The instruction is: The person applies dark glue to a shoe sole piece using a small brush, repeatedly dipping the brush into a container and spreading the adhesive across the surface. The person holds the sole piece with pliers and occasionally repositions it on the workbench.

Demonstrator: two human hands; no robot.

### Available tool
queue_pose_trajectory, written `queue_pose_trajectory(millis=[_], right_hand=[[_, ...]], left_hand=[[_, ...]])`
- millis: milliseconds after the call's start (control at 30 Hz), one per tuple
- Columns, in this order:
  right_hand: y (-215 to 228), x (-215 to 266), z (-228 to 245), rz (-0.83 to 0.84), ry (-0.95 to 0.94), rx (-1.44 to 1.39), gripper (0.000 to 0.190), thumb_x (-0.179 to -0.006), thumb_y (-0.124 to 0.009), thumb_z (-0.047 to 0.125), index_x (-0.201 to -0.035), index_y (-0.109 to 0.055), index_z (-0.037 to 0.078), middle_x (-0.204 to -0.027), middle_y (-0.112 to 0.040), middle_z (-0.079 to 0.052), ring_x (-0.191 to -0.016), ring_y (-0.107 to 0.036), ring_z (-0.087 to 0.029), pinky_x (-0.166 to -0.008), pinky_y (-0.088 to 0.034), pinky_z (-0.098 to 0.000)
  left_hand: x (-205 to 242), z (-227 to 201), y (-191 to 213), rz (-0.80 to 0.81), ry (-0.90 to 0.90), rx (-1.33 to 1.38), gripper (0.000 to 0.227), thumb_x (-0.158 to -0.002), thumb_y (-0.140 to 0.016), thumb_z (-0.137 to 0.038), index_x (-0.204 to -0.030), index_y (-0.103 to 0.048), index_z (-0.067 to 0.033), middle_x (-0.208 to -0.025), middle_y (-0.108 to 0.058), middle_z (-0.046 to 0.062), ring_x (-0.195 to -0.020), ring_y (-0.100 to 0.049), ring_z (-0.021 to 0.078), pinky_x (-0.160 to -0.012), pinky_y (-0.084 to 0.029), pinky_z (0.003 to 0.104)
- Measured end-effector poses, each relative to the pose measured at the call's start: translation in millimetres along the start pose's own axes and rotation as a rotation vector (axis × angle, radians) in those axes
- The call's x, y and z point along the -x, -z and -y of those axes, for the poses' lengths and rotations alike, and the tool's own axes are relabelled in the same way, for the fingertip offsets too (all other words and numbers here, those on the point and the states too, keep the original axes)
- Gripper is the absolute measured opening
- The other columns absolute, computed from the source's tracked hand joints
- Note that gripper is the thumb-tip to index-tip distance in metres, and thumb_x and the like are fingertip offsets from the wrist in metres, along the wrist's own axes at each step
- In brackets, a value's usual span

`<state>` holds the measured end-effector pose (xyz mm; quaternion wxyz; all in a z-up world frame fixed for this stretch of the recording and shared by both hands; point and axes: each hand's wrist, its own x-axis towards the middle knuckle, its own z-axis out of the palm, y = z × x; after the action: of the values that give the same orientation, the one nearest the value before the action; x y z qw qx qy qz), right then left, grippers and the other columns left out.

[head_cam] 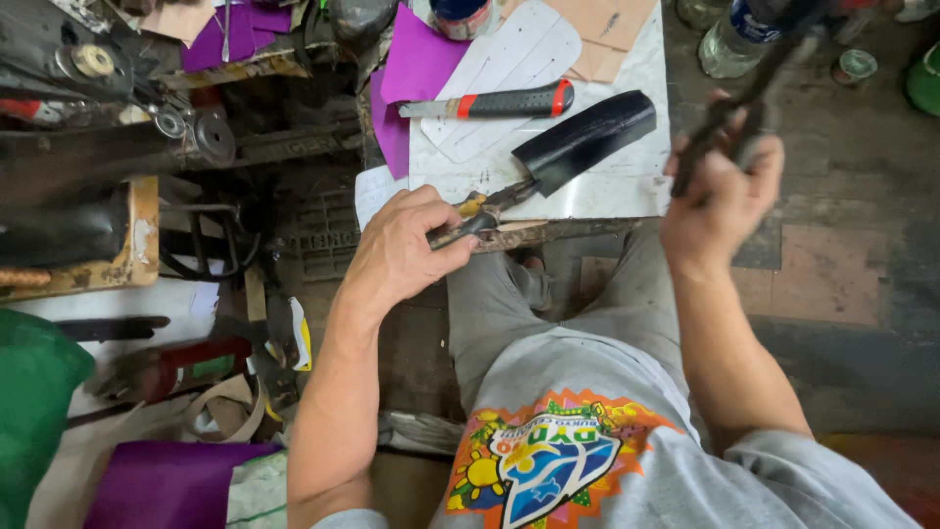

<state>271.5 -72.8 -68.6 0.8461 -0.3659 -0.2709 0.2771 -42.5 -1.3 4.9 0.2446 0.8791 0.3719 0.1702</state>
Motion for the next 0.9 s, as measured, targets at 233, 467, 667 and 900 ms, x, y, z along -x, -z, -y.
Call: queue_pose_trajectory(millis=[233, 467, 667, 900], right_hand=[[-30.4, -1.6, -11.5, 0.112, 0.332, 0.221, 0.018, -0.103, -0.059, 0.017, -0.100, -0.052, 0.000, -0.079, -0.060, -0.023, -0.058, -0.060, -0.024, -0.048, -0.046, -0.0296], [-7.3, -3.0, -22.8, 0.106, 0.289, 0.279, 0.032, -0.109, -0.053, 0.026, -0.099, -0.054, -0.004, -0.111, -0.050, -0.019, -0.074, -0.064, -0.032, -0.054, -0.058, -0.0382], [-10.1, 20.0, 32.5, 0.534, 0.378, 0.973, 0.018, -0.094, -0.084, 0.008, -0.095, -0.072, -0.006, -0.115, -0.059, -0.025, -0.087, -0.061, -0.040, -0.074, -0.050, -0.0481], [6.5, 11.3, 57.9, 0.574, 0.389, 1.333, 0.018, -0.095, -0.082, 0.014, -0.099, -0.078, -0.003, -0.113, -0.066, -0.021, -0.096, -0.063, -0.039, -0.081, -0.052, -0.0481]], left_hand=[[-5.5, -6.0, 0.4, 0.065, 0.140, 0.066, 0.023, -0.086, -0.076, -0.035, -0.082, -0.074, -0.0128, -0.079, -0.056, 0.001, -0.081, -0.057, 0.0228, -0.074, -0.048, 0.037], [7.9, -7.5, -10.8, -0.067, 0.031, -0.015, 0.026, -0.082, -0.079, -0.036, -0.080, -0.068, -0.0125, -0.079, -0.052, 0.005, -0.082, -0.057, 0.0279, -0.070, -0.050, 0.040], [14.5, -1.5, -28.7, -0.221, -0.139, -0.185, 0.030, -0.087, -0.075, -0.043, -0.078, -0.063, -0.0167, -0.080, -0.051, 0.000, -0.084, -0.057, 0.0242, -0.066, -0.052, 0.035], [17.0, -9.7, -26.3, -0.302, -0.233, -0.266, 0.031, -0.090, -0.077, -0.032, -0.076, -0.059, -0.0116, -0.082, -0.049, 0.003, -0.082, -0.052, 0.0264, -0.060, -0.049, 0.037]])
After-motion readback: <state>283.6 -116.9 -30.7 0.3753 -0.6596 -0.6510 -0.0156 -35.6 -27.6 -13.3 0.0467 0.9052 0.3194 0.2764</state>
